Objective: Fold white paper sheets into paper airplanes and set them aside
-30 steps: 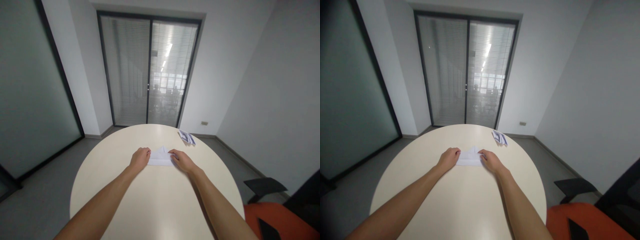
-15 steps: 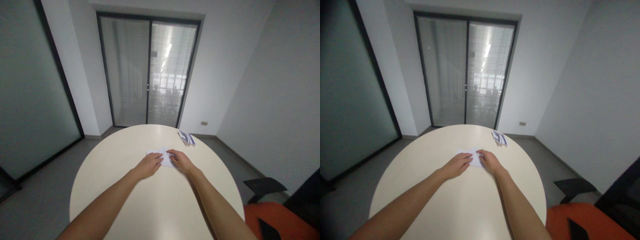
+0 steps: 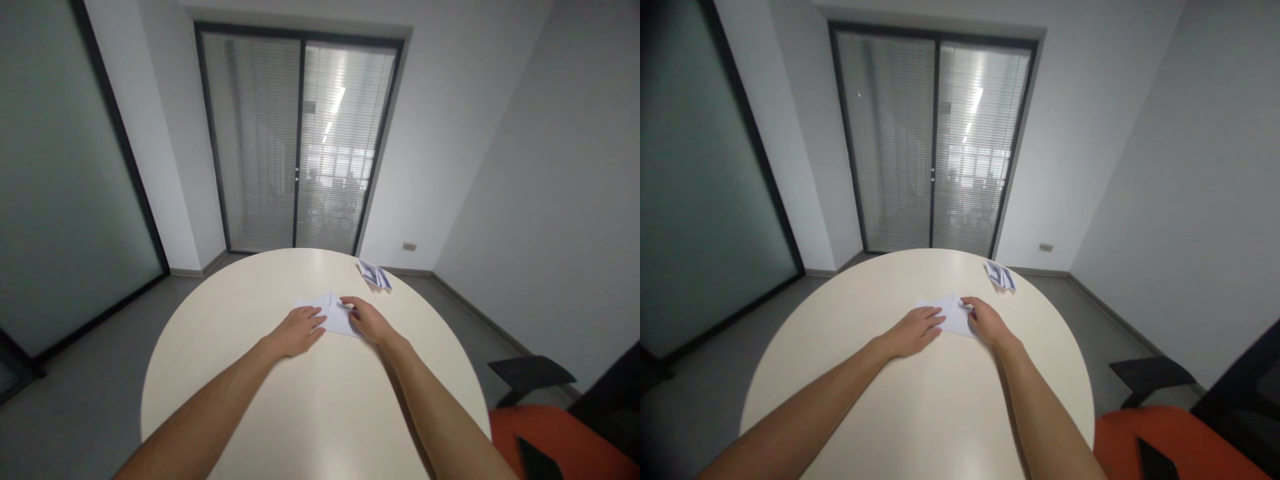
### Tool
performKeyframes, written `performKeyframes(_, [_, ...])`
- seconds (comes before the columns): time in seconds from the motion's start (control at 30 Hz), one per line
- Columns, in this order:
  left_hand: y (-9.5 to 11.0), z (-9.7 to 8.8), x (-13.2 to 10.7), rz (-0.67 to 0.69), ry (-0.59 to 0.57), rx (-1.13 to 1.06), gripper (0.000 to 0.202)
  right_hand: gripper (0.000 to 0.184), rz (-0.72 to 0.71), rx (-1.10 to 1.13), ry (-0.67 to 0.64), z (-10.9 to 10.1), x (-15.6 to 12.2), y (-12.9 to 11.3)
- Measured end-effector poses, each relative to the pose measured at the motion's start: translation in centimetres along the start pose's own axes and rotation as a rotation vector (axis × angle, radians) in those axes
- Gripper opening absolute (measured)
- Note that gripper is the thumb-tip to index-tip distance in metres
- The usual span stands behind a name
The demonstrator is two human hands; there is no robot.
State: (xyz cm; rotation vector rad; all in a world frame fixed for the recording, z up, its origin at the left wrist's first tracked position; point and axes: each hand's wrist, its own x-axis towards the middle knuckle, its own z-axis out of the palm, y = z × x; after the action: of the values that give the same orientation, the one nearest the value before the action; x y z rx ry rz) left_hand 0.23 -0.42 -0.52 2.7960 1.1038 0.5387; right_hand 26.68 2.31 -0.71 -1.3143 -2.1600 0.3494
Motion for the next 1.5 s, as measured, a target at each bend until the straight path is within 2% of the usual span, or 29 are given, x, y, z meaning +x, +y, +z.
performKeyframes(0.17, [-0.1,0.1,-0.1,-0.004,0.008,-0.018,0.048,0.055,0.088,-0.086,-0.003,-0.6,-0.2,0.2])
performKeyframes(0.27, [-0.3,0.2,-0.2,-0.005,0.01,-0.02,0.048,0.051,0.083,-0.217,0.04,-1.2,-0.1,-0.4])
performKeyframes(0.37, [-0.2,0.2,-0.2,-0.003,0.003,-0.01,0.048,0.051,-0.026,-0.28,0.092,-1.6,0.2,-2.0])
performKeyframes(0.43, [0.1,0.0,0.0,0.005,0.006,-0.004,0.046,0.05,-0.135,-0.239,0.072,-1.2,0.3,-3.3])
performKeyframes(0.53, [0.6,-0.3,0.3,0.045,0.039,-0.023,0.041,0.049,-0.295,-0.147,-0.072,0.4,0.2,-4.7])
performKeyframes(0.6, [0.9,-0.5,0.5,0.065,0.064,-0.046,0.038,0.05,-0.34,-0.097,-0.158,1.6,0.0,-5.0])
performKeyframes(0.73, [0.9,-0.5,0.5,0.061,0.07,-0.063,0.041,0.056,-0.194,-0.102,-0.222,2.9,-0.4,-4.0])
performKeyframes(1.0, [0.2,0.2,0.3,-0.005,0.01,-0.003,0.047,0.063,0.057,-0.221,-0.311,1.8,-0.4,-2.5])
performKeyframes(1.1, [0.1,0.1,0.3,-0.009,0.024,-0.009,0.045,0.058,0.057,-0.263,-0.269,1.4,-0.5,-2.6])
performKeyframes(1.23, [0.0,0.1,0.4,-0.056,0.047,0.011,0.044,0.051,-0.047,-0.289,-0.196,0.8,-0.6,-3.7])
performKeyframes(1.37, [0.1,0.1,0.4,-0.07,0.067,0.036,0.044,0.051,-0.147,-0.205,-0.271,0.7,-0.6,-4.9])
performKeyframes(1.5, [0.1,0.1,0.5,-0.085,0.073,0.044,0.044,0.062,-0.08,-0.174,-0.343,1.2,-0.5,-4.8])
